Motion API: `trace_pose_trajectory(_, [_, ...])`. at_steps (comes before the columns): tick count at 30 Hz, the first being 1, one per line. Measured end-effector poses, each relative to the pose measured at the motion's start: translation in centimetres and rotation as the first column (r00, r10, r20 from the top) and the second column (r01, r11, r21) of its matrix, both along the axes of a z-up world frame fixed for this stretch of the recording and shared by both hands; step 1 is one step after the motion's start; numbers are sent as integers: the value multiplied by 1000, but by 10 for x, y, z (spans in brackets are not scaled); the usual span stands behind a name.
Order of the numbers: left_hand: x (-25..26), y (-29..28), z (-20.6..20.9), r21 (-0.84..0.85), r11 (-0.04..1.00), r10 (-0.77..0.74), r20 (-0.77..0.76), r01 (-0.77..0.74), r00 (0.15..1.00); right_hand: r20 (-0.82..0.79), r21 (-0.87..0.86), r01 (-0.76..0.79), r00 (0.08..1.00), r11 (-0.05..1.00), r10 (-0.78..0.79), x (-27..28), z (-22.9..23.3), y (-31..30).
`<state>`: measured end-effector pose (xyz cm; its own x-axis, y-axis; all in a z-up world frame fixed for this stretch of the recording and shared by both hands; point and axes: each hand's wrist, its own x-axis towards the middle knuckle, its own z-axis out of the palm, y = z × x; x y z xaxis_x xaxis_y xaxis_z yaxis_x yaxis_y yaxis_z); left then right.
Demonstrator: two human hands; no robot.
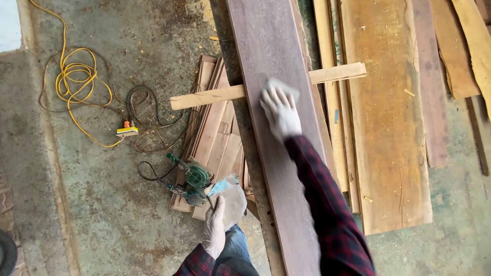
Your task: The person sands a long wooden plank resting on supports. They first rub the plank's surface by hand with sandpaper, repositioning the plank and sanding its edges, then pick up an electric belt sander and run it along the plank's surface, steadying the sandpaper pad with the other hand.
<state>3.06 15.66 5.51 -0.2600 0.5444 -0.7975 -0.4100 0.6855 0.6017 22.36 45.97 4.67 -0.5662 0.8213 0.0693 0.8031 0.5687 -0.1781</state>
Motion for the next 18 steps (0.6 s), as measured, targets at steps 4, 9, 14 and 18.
trace_pose_trajectory(4, [7,-15,-27,-29,999,-40,-33,39,999,-68,13,76,995,997,-75,-20,4,11])
trace_pose_trajectory(9, [-19,64,29,410,911,37,-199,49,979,161,-201,3,987,979,30,62,8,-206])
trace_pose_trajectory(14, [-8,256,55,337,624,37,-914,705,404,-11,19,401,916,916,-401,191,-53,-436])
trace_pose_trajectory(18, [66,282,37,-380,441,-149,-924,813,-351,-78,23,605,795,796,-602,189,-77,-494])
